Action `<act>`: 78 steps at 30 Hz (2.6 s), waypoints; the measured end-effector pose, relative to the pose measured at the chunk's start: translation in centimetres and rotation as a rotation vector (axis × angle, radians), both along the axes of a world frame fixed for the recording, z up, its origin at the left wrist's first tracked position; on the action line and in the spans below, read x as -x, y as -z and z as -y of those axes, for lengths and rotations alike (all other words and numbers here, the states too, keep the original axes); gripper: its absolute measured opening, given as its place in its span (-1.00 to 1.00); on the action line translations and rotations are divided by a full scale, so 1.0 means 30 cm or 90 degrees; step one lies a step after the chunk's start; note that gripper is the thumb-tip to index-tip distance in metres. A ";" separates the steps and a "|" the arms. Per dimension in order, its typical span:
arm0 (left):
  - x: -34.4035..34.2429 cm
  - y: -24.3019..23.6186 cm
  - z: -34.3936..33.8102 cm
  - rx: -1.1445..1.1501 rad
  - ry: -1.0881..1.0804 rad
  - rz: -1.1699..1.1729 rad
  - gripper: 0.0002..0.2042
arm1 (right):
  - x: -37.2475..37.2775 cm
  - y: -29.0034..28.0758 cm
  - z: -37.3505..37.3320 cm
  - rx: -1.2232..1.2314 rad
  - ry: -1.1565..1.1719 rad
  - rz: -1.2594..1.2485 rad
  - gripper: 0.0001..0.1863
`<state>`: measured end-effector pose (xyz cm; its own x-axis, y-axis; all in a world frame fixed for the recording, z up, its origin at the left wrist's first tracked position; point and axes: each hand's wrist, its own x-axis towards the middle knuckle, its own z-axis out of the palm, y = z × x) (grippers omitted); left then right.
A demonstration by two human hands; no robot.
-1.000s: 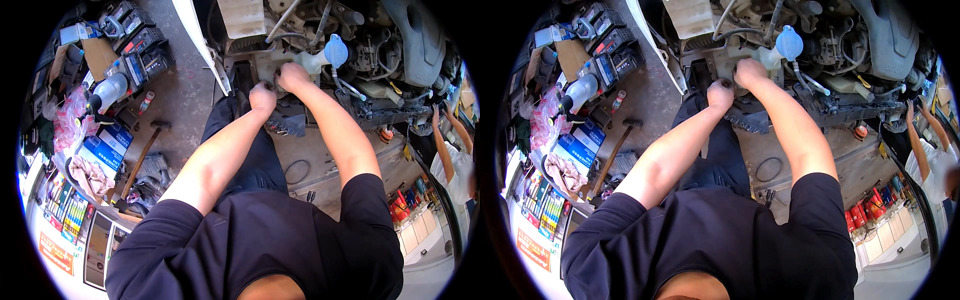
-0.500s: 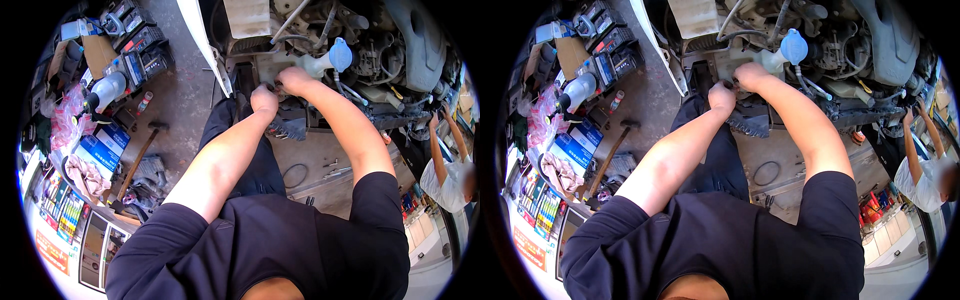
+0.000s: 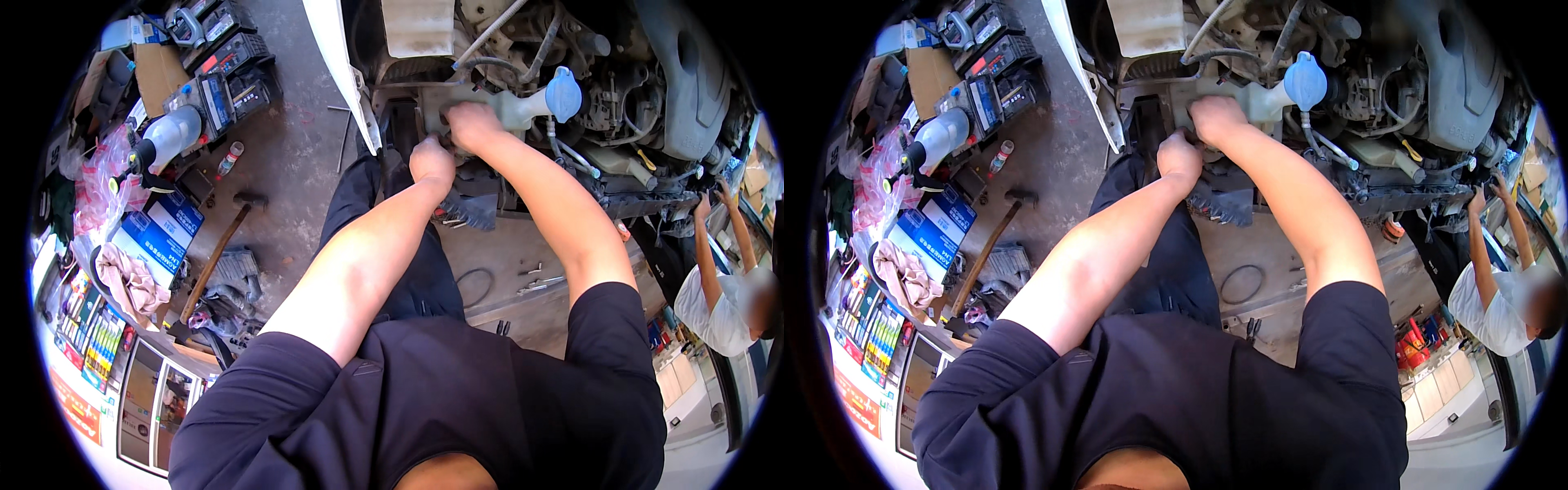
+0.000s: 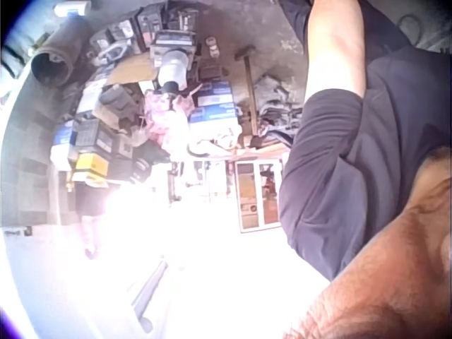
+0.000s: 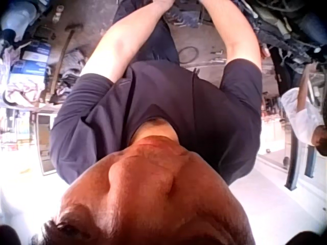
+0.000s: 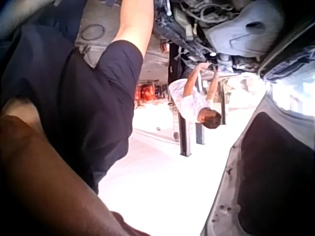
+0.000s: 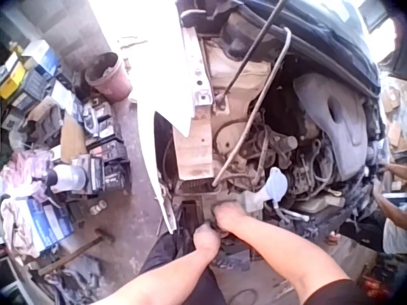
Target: The person works on a car chassis by hand and with a tool, reaching into the engine bay and the area behind the front bumper to handle wires and components.
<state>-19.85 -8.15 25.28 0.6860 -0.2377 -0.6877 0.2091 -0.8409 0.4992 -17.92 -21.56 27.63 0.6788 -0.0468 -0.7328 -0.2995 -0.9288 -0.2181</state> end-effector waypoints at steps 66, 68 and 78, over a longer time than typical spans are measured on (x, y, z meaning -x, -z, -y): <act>-0.283 -0.219 -0.068 0.289 -0.068 -0.001 -0.73 | 0.099 -0.411 -0.055 -0.114 0.600 0.420 -0.70; -0.339 -0.376 -0.091 0.360 -0.252 -0.185 -0.67 | 0.145 -0.369 -0.100 -0.104 0.684 0.448 -0.72; -0.424 -0.515 0.028 0.447 -0.090 -0.013 -0.79 | 0.343 -0.494 -0.222 -0.242 0.727 0.389 -0.68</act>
<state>-7.12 -8.99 40.74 0.7316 -0.5389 -0.4176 0.3074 -0.2860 0.9076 -28.22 -14.90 42.44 0.6175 -0.6631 -0.4232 -0.6211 -0.0808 -0.7796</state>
